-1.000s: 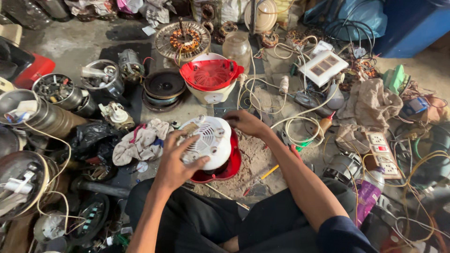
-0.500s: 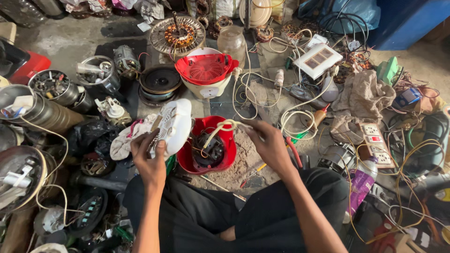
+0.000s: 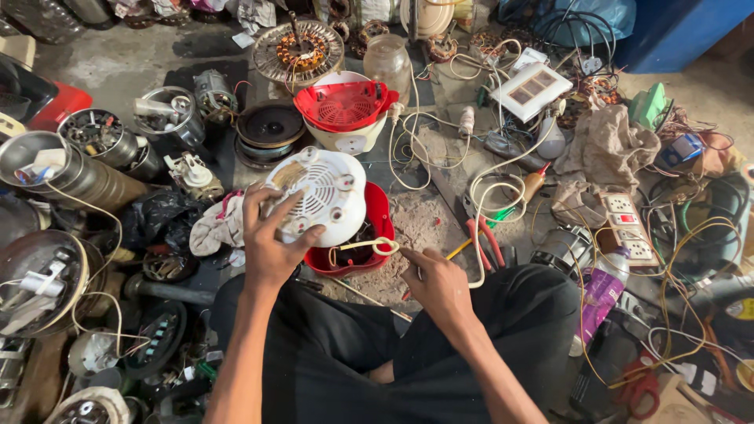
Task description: The person disassembles the internal components of a red appliance base using a screwdriver and pliers, handles a white plastic cover and wires, and then reattaches the white base plate.
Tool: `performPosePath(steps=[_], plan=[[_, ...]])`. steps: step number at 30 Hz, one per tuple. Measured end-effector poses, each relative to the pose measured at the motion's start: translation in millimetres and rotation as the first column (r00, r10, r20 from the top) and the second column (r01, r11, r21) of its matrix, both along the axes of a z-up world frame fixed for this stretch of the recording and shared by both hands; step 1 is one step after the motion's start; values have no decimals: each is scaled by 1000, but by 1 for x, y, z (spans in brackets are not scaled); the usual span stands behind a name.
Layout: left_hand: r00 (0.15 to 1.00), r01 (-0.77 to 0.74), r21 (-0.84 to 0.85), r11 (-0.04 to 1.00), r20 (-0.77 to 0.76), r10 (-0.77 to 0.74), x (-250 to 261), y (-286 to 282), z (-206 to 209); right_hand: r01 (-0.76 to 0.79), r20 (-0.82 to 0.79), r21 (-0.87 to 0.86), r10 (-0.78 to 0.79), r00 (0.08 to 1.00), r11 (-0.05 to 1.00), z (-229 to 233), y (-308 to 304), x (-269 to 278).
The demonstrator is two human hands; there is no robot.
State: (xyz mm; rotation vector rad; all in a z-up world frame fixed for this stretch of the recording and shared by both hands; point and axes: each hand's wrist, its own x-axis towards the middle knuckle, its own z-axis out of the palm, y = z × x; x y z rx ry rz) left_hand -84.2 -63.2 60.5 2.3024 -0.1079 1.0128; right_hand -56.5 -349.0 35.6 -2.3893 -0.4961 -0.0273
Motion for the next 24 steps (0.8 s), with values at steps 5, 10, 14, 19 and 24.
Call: performPosePath(steps=[5,10,14,19,24], plan=[[996,81,208,975,-50,-73,9,-8,22,-200,178,-120,219,959,972,9,4,20],[991,133,288,948,-46,-125,22,-20,29,-309,144,-222,345,928,925,6,9,19],[994,110,236,966,-55,-100,23,-23,25,-309,64,-129,319,946,942,3,4,11],[994,77,95,993,-87,-69,24,-24,18,-236,-45,47,238,970,971,11,-4,17],[996,-60,24,998,-67,61,22,-17,19,-216,44,166,211,976,962,16,7,18]])
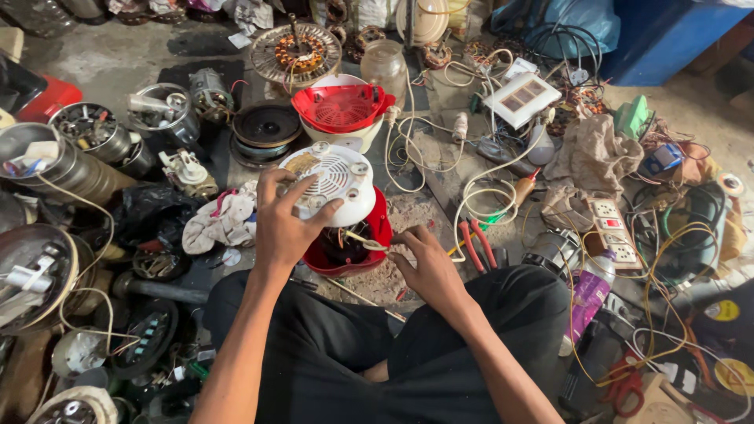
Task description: The person disassembles the internal components of a red appliance base using a screwdriver and pliers, handles a white plastic cover and wires, and then reattaches the white base plate.
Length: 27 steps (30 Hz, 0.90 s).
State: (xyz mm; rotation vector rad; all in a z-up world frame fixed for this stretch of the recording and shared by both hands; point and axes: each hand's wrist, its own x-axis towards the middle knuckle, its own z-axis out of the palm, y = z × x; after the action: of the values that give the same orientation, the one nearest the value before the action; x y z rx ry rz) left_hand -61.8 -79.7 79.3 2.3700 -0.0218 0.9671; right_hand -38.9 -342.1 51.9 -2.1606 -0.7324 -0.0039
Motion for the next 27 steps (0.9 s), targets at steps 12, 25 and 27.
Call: performPosePath(steps=[12,25,27], plan=[[991,-126,-239,963,5,131,-8,10,-21,22,21,70,-24,999,997,-39,20,14],[979,-75,-326,942,156,132,-27,13,-65,55,-54,76,-51,997,996,-22,35,11],[981,-48,-278,959,165,97,-25,13,-66,21,-16,8,-21,1000,1000,-26,36,16]])
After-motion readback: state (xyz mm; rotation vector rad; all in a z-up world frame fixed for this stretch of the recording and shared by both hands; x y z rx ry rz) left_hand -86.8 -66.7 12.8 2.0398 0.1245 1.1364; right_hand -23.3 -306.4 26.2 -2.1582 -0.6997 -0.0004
